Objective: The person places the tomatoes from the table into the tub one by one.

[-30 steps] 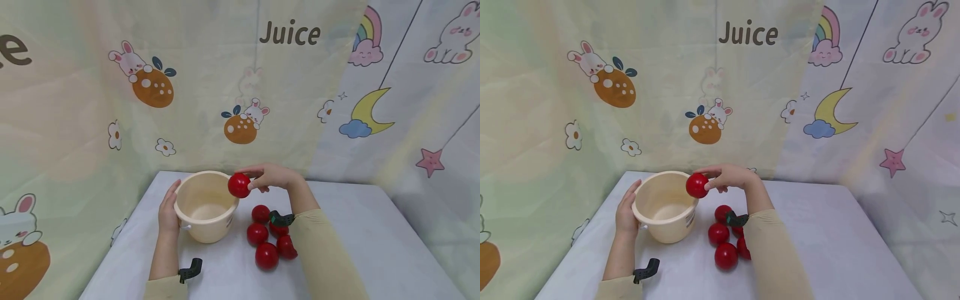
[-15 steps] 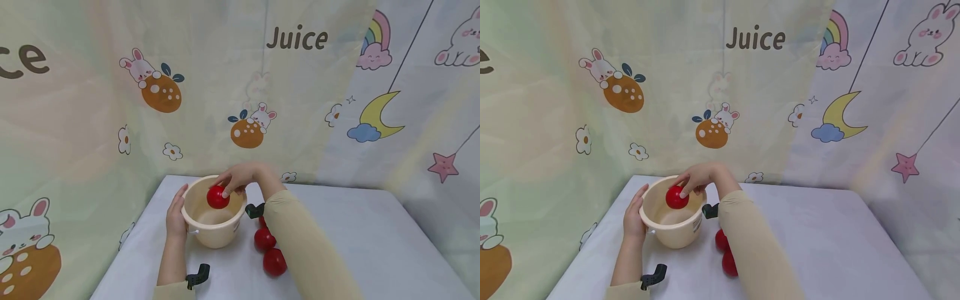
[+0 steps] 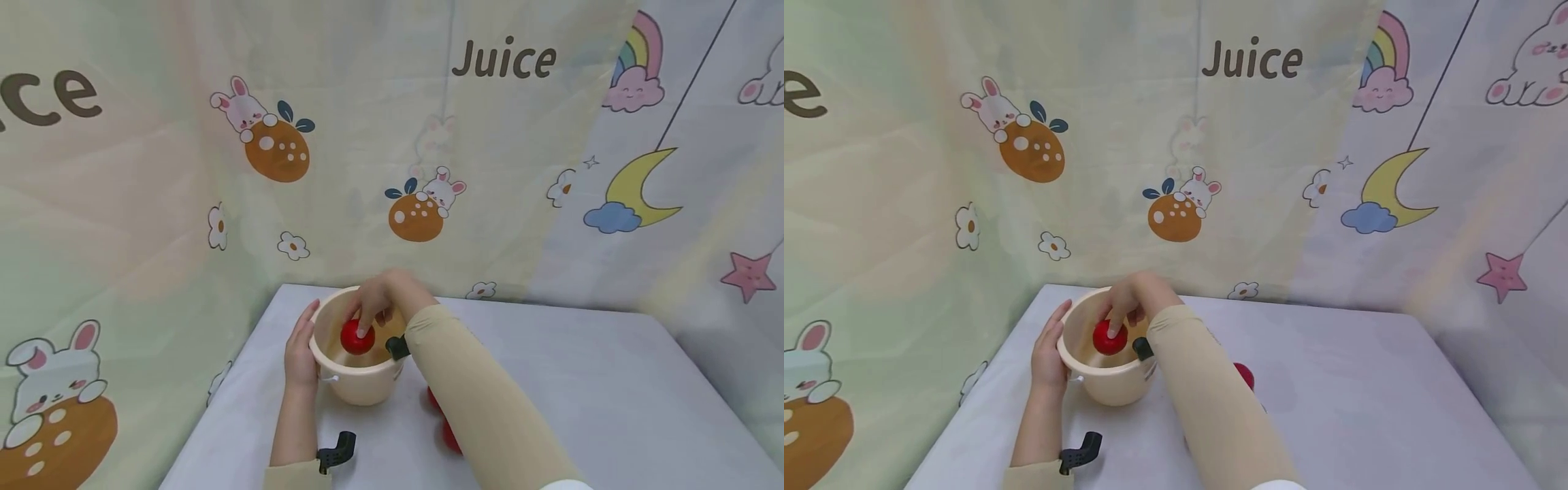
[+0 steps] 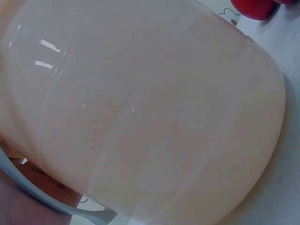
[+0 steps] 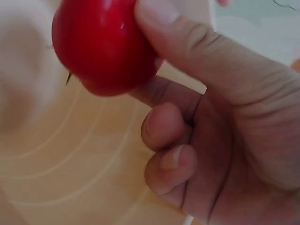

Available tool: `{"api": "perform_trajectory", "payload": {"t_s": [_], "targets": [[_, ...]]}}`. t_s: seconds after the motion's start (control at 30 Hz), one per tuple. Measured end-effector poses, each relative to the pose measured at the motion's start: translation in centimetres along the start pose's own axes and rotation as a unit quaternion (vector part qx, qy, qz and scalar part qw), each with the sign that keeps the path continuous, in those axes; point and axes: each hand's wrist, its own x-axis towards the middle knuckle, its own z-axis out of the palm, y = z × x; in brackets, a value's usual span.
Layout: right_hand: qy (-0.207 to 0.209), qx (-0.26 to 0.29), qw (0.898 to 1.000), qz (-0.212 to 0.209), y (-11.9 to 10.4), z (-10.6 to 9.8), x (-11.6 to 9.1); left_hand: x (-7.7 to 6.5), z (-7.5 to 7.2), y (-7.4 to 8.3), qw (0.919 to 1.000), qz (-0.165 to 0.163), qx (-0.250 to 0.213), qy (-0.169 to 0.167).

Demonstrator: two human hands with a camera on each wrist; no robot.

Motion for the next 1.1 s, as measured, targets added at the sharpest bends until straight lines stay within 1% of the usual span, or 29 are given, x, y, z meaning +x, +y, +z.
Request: {"api": "perform_trajectory", "payload": {"t_s": [0.13,0.37,0.47,0.73,0.9,1.1], "targets": [[-0.004,0.007,1.000,0.022,-0.1,0.2,0.4,0.0,0.2,-0.1,1.0000,0.002,-0.003,0.001],[-0.005,-0.009,0.999,0.035,-0.3,0.4,0.8,0.3,0.3,0.1,1.0000,-0.004,-0.007,0.002],[0.003,0.000,0.999,0.037,-0.3,0.6,0.9,0.4,0.3,0.0,1.0000,-0.003,-0.006,0.002],[0.025,0.028,0.999,0.021,-0.3,1.1,0.7,0.3,0.1,-0.1,0.9999,-0.010,0.000,0.006],[0.030,0.022,0.999,0.002,-0.2,1.1,0.3,0.2,0.2,0.0,0.9999,-0.007,-0.006,0.006],[0.052,0.024,0.998,-0.011,-0.3,1.1,-0.2,0.2,0.2,0.1,0.9999,-0.008,0.003,0.007]]}}
